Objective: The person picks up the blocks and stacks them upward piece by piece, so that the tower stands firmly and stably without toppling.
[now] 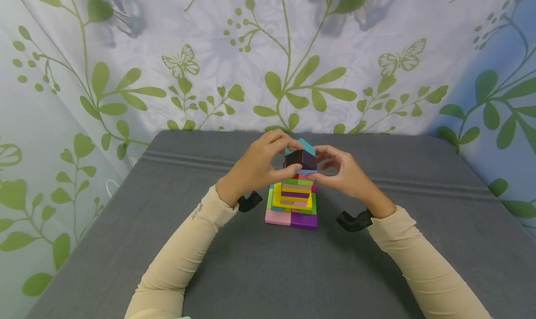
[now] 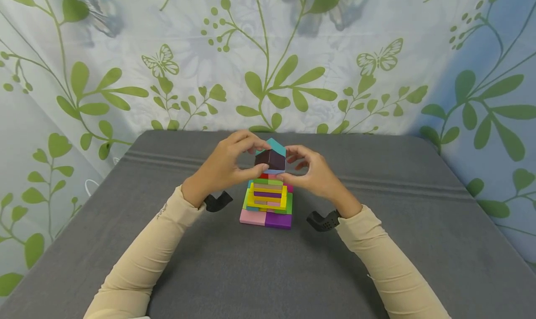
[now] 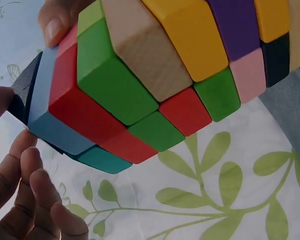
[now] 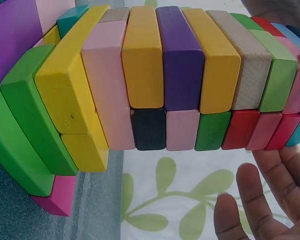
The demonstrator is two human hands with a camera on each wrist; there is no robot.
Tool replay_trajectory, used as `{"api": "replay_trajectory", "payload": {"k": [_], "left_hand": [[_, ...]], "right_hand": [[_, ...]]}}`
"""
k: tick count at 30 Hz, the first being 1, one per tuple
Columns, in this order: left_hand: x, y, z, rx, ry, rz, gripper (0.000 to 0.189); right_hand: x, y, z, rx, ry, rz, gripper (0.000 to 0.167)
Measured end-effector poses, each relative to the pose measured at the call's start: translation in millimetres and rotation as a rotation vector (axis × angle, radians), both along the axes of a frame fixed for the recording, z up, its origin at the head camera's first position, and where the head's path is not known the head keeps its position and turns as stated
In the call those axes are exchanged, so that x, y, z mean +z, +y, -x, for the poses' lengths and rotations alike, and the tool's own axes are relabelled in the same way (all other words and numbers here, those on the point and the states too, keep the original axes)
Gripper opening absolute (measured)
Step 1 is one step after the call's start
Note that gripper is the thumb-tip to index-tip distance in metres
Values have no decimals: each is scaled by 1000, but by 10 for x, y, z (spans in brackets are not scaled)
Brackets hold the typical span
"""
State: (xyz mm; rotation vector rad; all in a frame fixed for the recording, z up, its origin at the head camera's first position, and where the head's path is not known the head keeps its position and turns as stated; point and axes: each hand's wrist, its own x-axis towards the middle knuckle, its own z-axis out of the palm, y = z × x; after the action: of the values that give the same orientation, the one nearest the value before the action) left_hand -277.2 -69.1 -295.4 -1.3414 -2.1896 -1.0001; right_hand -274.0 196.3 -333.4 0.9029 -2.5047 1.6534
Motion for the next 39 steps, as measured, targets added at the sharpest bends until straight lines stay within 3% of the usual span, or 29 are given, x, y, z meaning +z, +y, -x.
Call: {"api": "replay_trajectory", "payload": {"k": [5, 10, 14, 22, 29, 39], "left_hand": [[-23, -27, 32, 13, -18, -28, 44], [-63, -90, 97, 34, -144, -21, 67], [-89, -119, 145, 27, -212, 5, 71], [-134, -104, 183, -7, -223, 3, 64], [-124, -90, 165, 9, -233, 16, 65], [-147, -122, 181, 32, -266, 24, 67]], "right_hand": [[-4, -5, 7, 0, 8, -3, 54], [0, -7, -7, -4, 10, -7, 54], [0, -3, -16, -5, 11, -10, 54], [-84, 26, 20, 46, 79, 57, 60], [-117, 8, 7, 44, 102, 117, 50], [-124, 0, -6, 51, 117, 118, 50]]}}
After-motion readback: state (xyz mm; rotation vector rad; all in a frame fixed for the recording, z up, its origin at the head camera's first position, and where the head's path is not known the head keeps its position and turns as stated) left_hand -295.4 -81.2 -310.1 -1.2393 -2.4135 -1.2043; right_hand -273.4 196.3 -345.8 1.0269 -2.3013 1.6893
